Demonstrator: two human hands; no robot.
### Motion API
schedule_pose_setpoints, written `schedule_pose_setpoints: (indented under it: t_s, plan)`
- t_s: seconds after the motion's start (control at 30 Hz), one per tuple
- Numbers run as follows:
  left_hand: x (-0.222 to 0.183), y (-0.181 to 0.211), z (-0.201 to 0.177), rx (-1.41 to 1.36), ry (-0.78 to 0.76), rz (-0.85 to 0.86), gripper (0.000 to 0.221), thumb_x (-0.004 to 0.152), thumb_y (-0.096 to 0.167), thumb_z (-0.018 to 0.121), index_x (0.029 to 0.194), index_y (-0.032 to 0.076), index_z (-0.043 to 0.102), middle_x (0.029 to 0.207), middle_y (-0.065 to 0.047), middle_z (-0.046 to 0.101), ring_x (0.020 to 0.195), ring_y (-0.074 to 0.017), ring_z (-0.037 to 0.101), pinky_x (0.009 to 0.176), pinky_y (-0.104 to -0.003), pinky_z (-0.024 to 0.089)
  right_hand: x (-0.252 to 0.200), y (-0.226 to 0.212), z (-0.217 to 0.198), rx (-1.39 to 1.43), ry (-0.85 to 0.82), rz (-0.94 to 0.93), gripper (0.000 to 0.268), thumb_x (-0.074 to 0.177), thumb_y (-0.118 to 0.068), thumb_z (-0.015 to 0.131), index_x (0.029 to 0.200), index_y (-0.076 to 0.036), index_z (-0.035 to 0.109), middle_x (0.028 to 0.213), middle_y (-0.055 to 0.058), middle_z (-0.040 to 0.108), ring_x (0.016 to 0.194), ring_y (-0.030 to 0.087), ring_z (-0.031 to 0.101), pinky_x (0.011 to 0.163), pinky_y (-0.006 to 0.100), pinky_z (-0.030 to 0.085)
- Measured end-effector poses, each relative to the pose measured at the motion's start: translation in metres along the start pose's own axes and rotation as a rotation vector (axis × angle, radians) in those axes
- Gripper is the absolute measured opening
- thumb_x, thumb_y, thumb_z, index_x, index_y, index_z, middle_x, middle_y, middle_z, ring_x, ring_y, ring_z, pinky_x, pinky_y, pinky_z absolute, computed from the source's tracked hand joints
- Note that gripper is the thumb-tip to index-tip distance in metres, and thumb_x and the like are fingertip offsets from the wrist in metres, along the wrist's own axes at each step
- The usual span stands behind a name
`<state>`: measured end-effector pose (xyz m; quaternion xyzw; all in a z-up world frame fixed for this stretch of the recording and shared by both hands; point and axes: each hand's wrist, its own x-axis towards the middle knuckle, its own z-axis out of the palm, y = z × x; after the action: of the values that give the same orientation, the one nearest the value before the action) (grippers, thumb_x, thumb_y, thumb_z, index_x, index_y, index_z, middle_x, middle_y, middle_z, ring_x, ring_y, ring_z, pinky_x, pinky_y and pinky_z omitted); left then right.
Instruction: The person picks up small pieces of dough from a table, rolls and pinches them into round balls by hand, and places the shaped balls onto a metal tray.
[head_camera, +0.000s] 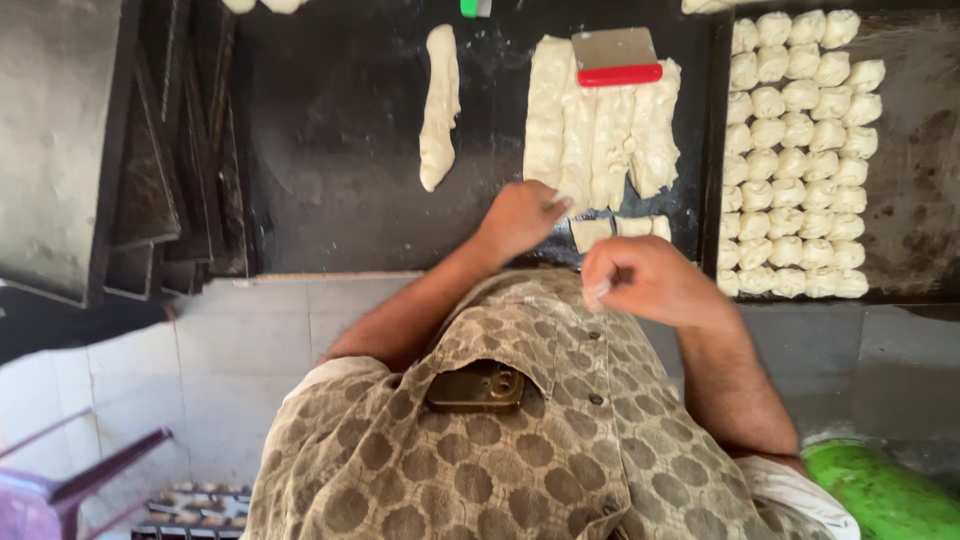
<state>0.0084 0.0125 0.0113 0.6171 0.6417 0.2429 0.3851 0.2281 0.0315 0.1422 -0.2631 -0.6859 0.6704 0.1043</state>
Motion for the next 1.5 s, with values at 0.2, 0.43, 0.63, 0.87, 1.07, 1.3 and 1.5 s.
schedule_pose_setpoints:
  t_s: [0.2,0.43,0.63,0.87,1.07,1.3,1.5]
  plan:
    - [-0.014,0.019,-0.005,-0.233,0.155,0.131,0.045,0.087,0.025,0.076,0.128,0.009,0.068,0.101,-0.022,0.068,0.096,-0.0379,0.065,0.086,-0.043,0.053,0.023,0.054,-0.066,0.398,0.273,-0.025,0.035,0.105,-0.039,0.055,0.116,-0.009,0.067,0.12,0.016,0.072,0.1,0.022,0.072,0.082,0.033,0.061]
    - [-0.017,0.089,-0.009,-0.042,0.364,0.298,0.072,0.077,0.006,0.079,0.144,0.009,0.052,0.109,-0.016,0.071,0.105,-0.0394,0.064,0.093,-0.048,0.052,0.023,0.03,-0.048,-0.262,0.587,0.313,0.025,0.104,-0.027,0.063,0.108,-0.003,0.072,0.09,0.014,0.076,0.082,0.022,0.072,0.072,0.033,0.055]
    - [-0.009,0.089,-0.004,-0.274,0.143,-0.086,0.048,0.085,0.014,0.083,0.129,0.006,0.066,0.107,-0.013,0.074,0.087,-0.0287,0.076,0.076,-0.039,0.059,0.022,0.009,-0.043,-0.687,0.593,-0.22,0.007,0.092,-0.008,0.077,0.095,-0.002,0.074,0.094,0.011,0.073,0.089,0.024,0.07,0.076,0.037,0.055]
    - [0.012,0.041,-0.013,-1.339,-0.259,-0.327,0.051,0.091,0.011,0.067,0.138,-0.006,0.054,0.117,-0.017,0.071,0.096,-0.0266,0.074,0.083,-0.037,0.064,0.019,0.024,-0.006,-1.126,0.555,-0.603,0.029,0.088,-0.009,0.081,0.115,0.001,0.075,0.119,0.017,0.067,0.112,0.032,0.063,0.091,0.043,0.053]
    - [0.003,0.056,-0.026,-0.411,0.032,0.049,0.035,0.091,0.005,0.068,0.125,0.004,0.075,0.127,-0.015,0.073,0.107,-0.0212,0.075,0.092,-0.035,0.06,0.023,0.025,0.012,-0.961,0.801,-0.473,0.031,0.082,0.0,0.08,0.11,-0.004,0.07,0.121,0.018,0.066,0.113,0.037,0.062,0.096,0.047,0.052]
    - [0.015,0.033,-0.011,-0.897,-0.043,0.111,0.026,0.082,-0.009,0.062,0.103,0.0,0.075,0.14,-0.015,0.065,0.117,-0.0222,0.068,0.1,-0.032,0.053,0.009,0.055,-0.018,-0.448,0.843,-0.153,0.038,0.081,0.0,0.085,0.116,-0.003,0.072,0.119,0.013,0.068,0.108,0.026,0.068,0.088,0.034,0.059]
    - [0.011,0.014,-0.012,-0.881,0.224,-0.189,0.02,0.088,-0.005,0.066,0.108,-0.002,0.071,0.126,-0.013,0.072,0.107,-0.0192,0.067,0.093,-0.03,0.051,-0.02,0.072,-0.179,-0.069,1.159,-0.329,0.042,0.085,0.016,0.081,0.122,0.001,0.066,0.125,0.006,0.066,0.113,0.015,0.065,0.096,0.028,0.058]
